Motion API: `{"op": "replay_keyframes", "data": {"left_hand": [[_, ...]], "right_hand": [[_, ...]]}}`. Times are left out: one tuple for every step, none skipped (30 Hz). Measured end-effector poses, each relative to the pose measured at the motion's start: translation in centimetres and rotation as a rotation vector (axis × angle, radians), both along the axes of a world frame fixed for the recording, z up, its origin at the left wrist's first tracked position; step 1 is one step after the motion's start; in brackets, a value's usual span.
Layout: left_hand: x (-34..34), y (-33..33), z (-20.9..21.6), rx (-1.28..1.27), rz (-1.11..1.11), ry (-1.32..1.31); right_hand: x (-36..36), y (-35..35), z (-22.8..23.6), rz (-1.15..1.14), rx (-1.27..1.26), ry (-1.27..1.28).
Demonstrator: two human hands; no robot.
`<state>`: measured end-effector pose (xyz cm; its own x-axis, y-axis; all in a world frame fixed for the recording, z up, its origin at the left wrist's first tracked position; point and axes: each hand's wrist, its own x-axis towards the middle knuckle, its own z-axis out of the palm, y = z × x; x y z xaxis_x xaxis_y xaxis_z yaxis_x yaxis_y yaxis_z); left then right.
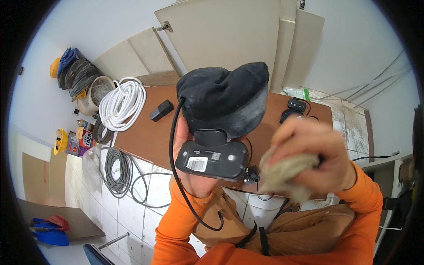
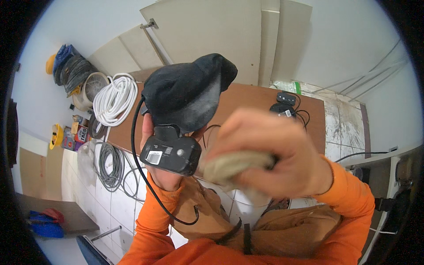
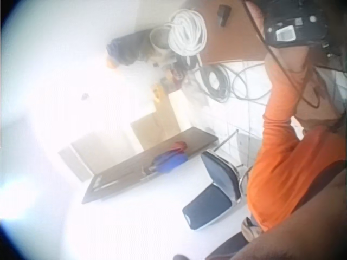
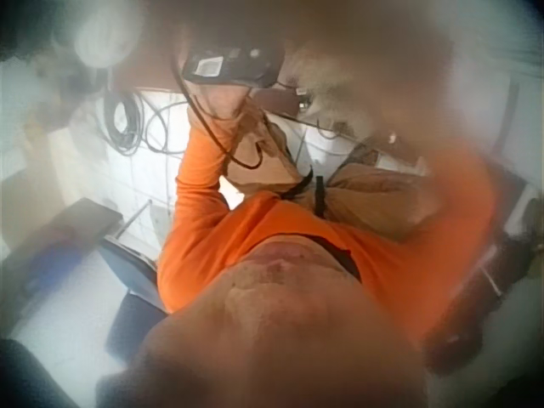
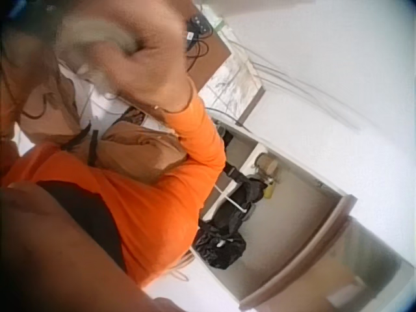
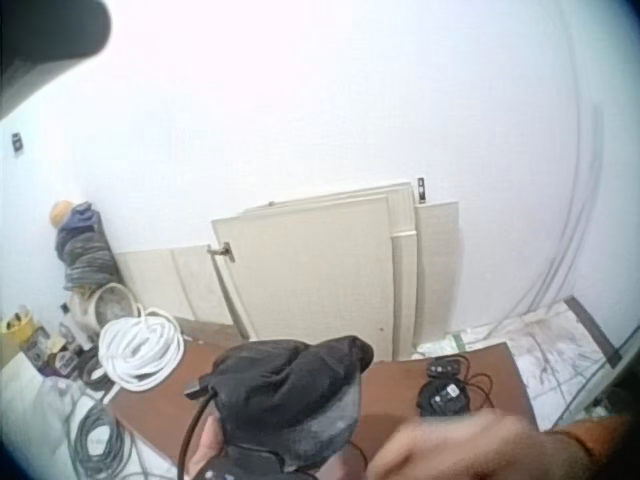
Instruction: The person wipes a small black power adapter with a white tissue, then picks up a larger black electronic device with a fabric cover and wipes it thoroughly with a beige cloth. The person rotates the device to clean multiple sides and the attached cable.
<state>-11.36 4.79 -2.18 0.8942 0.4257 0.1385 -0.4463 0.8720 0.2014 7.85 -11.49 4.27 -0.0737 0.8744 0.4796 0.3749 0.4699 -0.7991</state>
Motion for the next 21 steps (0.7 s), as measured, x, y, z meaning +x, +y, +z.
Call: {"op": "replay_keyframes", "data": {"left_hand": [[0.1, -0.3, -0.1, -0.042, 0.01, 0.032], [0.2, -0.5, -0.3, -0.083, 0.018, 0.066], [0.4, -0.4, -0.8, 0.065, 0.004, 0.027], [0.6, -0.5, -1.1, 0.051, 0.004, 0.065], [0.8, -0.8, -0.9, 0.046, 0.005, 0.101], [1.1, -1.0, -0.9, 0.042, 0.006, 0.138], [1.2, -1.0, -0.7, 0.018, 0.022, 0.137], [1.3, -1.1, -0.6, -0.007, 0.039, 0.135], [1.3, -1.1, -0.5, -0.031, 0.056, 0.133], [1.3, -1.1, -0.6, -0.039, 0.063, 0.181], [1.2, -1.2, -0.8, -0.048, 0.07, 0.229], [1.2, -1.2, -0.9, -0.057, 0.078, 0.277], [1.1, -1.2, -0.9, -0.076, 0.036, 0.283], [1.0, -1.2, -0.9, -0.096, -0.005, 0.289], [0.9, -1.2, -0.9, -0.116, -0.046, 0.294], [0.9, -1.2, -0.9, -0.118, -0.079, 0.273], [0.8, -1.2, -1.0, -0.121, -0.112, 0.251], [0.7, -1.3, -1.1, -0.123, -0.146, 0.23], [0.6, -1.2, -1.3, -0.144, -0.111, 0.313], [0.5, -1.2, -1.3, -0.12, -0.104, 0.328], [0.6, -1.3, -0.9, -0.095, -0.097, 0.344]], "right_hand": [[0.1, 0.1, 0.0, -0.131, 0.057, -0.06], [0.0, 0.3, -0.2, -0.262, 0.114, -0.119], [-0.1, 0.6, -0.4, -0.392, 0.172, -0.18], [-0.2, 1.0, -0.8, -0.4, 0.208, -0.254], [-0.3, 1.6, -1.1, -0.406, 0.25, -0.33], [-0.4, 1.6, -1.5, -0.41, 0.247, -0.442], [-0.6, 2.0, -1.9, -0.403, 0.26, -0.544], [-0.5, 2.1, -2.3, -0.39, 0.278, -0.578], [-0.4, 2.4, -2.6, -0.376, 0.295, -0.613], [-0.2, 2.5, -2.8, -0.358, 0.312, -0.65], [0.0, 2.4, -2.9, -0.349, 0.323, -0.689], [0.2, 2.2, -2.8, -0.319, 0.3, -0.726], [0.4, 2.0, -2.6, -0.289, 0.278, -0.761], [0.7, 1.7, -2.3, -0.259, 0.256, -0.796], [1.1, 1.6, -2.1, -0.225, 0.242, -0.813], [1.5, 1.5, -1.7, -0.196, 0.229, -0.831], [1.8, 1.5, -1.6, -0.186, 0.229, -0.819], [2.1, 1.5, -1.6, -0.177, 0.228, -0.806], [2.3, 1.6, -1.8, -0.187, 0.241, -0.766], [2.4, 1.6, -2.0, -0.198, 0.253, -0.726], [2.2, 1.6, -2.0, -0.199, 0.244, -0.657]]}}
